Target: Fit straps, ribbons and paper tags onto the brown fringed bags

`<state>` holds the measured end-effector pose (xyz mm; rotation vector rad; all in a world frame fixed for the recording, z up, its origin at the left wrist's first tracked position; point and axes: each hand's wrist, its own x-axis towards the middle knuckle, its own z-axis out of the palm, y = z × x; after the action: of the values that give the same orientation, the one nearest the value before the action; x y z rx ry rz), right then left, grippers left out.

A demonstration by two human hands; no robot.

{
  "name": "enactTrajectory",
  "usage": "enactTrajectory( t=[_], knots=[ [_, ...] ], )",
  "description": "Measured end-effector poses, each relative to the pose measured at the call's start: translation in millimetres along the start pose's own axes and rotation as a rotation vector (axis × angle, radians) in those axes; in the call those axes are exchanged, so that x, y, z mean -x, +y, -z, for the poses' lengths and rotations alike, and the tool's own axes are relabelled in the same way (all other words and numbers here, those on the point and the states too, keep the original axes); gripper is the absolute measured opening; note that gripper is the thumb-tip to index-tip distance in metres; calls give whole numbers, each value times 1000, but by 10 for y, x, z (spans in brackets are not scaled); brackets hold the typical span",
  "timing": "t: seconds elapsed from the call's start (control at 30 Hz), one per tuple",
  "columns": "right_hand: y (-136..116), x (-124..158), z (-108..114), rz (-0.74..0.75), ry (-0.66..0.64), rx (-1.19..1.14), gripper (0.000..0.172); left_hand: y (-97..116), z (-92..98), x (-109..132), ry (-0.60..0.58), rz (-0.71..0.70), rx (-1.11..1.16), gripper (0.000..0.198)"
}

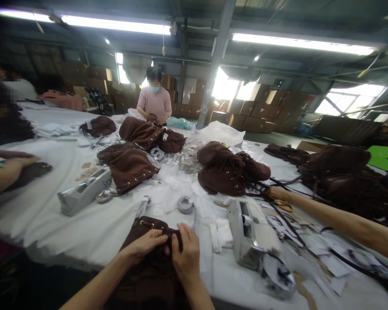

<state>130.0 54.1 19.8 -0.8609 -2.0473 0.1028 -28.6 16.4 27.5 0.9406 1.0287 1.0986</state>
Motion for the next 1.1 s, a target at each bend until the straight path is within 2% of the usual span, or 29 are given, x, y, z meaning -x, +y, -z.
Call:
enactTrajectory(
  t=[0.07, 0.17, 0.27, 0.4, 0.5, 0.57, 0.63, 0.73, 0.8, 0.83, 0.87, 0.93, 1.0, 1.1],
  knots=[
    [83, -80, -62, -22, -60, 156, 26, -30, -4, -1, 0, 6, 20, 43],
    [264, -152, -168, 132, -186, 270, 40, -83, 21, -31, 0, 45, 23, 43],
    [471, -208, -226, 266, -224, 254, 41, -111, 61, -51, -48, 72, 41, 44],
    [669, -295, -267, 327, -250, 209, 42, -144, 114, -57, -148, 82, 164, 40],
    [732, -343, -319, 317, -252, 201, 42, -203, 138, -88, -193, 86, 251, 38],
    [730, -379, -347, 286, -241, 209, 41, -250, 137, -120, -155, 61, 283, 39],
    [677, -426, -337, 248, -220, 229, 41, -287, 126, -144, -63, 2, 318, 41],
    [476, -481, -218, 132, -113, 259, 38, -301, 103, -142, 46, -55, 406, 41],
    [286, -469, -101, -13, -23, 198, 37, -278, 81, -120, 81, -42, 465, 40],
    [189, -445, -51, -118, -19, 123, 40, -257, 67, -108, 94, -30, 485, 39],
    [100, -414, -15, -240, -62, 21, 46, -231, 49, -98, 112, -28, 492, 39],
    [-36, -345, -4, -477, -252, -214, 57, -159, 10, -81, 161, -74, 415, 39],
    [-102, -288, -70, -644, -438, -434, 59, -66, -12, -64, 184, -156, 179, 36],
    [-94, -225, -240, -762, -550, -709, 58, 103, 61, -31, 109, -202, -260, 35]
  ],
)
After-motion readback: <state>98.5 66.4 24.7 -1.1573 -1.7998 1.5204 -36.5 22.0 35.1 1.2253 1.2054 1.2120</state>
